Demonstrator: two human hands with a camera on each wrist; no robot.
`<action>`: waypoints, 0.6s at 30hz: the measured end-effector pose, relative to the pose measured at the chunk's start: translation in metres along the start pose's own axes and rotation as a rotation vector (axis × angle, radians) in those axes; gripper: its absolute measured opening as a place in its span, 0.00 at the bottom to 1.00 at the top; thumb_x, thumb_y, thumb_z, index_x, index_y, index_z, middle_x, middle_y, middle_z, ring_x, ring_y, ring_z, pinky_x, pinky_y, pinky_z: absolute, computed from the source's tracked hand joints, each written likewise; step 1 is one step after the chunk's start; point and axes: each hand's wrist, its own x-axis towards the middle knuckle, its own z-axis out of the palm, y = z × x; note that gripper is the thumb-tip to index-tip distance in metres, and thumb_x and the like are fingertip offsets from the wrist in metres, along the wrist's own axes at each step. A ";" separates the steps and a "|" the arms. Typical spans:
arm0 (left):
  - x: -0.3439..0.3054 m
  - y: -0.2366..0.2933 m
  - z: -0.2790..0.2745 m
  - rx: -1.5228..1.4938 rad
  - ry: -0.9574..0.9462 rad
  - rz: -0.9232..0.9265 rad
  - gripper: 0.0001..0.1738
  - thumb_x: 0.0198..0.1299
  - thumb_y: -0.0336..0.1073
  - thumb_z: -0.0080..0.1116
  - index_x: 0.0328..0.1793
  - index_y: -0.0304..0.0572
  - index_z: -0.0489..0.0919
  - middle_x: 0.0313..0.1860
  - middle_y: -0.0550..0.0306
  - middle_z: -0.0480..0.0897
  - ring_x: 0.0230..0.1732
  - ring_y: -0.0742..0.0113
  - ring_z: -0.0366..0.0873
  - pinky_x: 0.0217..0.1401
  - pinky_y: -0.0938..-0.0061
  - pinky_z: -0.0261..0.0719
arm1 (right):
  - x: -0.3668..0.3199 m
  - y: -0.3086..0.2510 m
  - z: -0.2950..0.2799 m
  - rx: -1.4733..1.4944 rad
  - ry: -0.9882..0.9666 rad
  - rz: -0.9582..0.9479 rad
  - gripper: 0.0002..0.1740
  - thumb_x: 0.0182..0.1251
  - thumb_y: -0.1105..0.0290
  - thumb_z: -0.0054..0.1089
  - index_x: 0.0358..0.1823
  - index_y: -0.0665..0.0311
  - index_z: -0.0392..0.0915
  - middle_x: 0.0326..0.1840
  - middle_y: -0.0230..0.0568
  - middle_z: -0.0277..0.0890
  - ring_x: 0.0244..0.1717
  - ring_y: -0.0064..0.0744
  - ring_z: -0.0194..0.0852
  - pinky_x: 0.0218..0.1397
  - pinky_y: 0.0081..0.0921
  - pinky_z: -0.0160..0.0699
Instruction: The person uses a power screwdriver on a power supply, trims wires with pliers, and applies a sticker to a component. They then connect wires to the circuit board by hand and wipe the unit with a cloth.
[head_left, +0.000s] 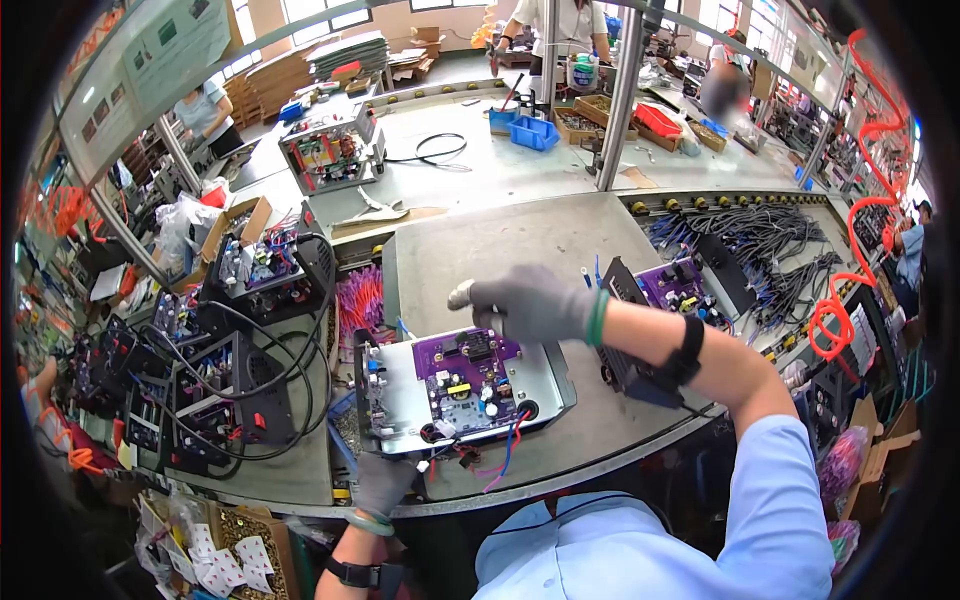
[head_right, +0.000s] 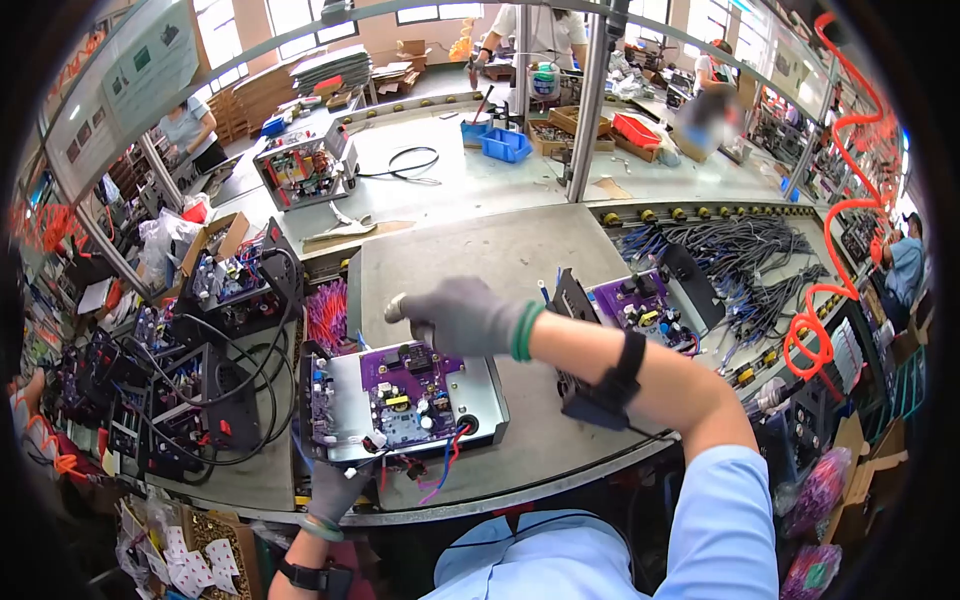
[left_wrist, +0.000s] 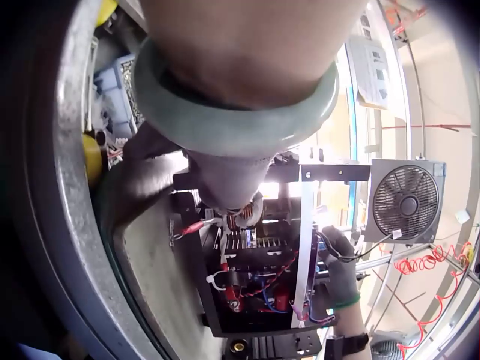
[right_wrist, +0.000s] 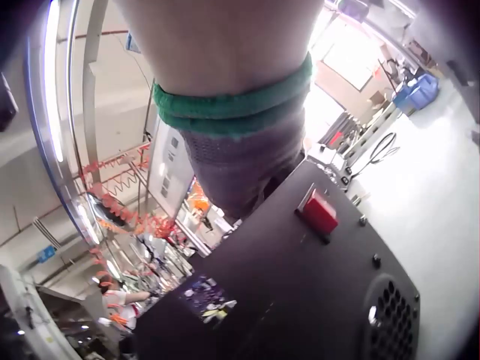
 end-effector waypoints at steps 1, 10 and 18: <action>0.002 -0.001 -0.001 0.030 -0.048 0.004 0.20 0.55 0.45 0.75 0.50 0.45 0.88 0.42 0.47 0.90 0.43 0.48 0.89 0.43 0.59 0.86 | -0.003 -0.003 0.008 -0.004 -0.014 -0.006 0.15 0.65 0.70 0.63 0.52 0.50 0.86 0.38 0.38 0.88 0.41 0.41 0.88 0.49 0.36 0.84; 0.090 0.007 -0.079 -0.318 0.085 -0.065 0.18 0.70 0.33 0.58 0.63 0.33 0.79 0.49 0.49 0.86 0.46 0.68 0.83 0.50 0.74 0.82 | -0.003 -0.020 -0.001 0.215 -0.136 0.243 0.15 0.66 0.75 0.64 0.55 0.65 0.84 0.42 0.48 0.88 0.44 0.36 0.88 0.57 0.29 0.84; 0.123 0.067 -0.035 -0.939 -0.015 -0.327 0.22 0.74 0.37 0.53 0.70 0.33 0.74 0.53 0.57 0.81 0.56 0.71 0.77 0.62 0.77 0.74 | -0.005 0.000 0.019 0.245 0.071 0.140 0.13 0.69 0.72 0.62 0.52 0.64 0.86 0.43 0.50 0.88 0.43 0.40 0.88 0.53 0.34 0.84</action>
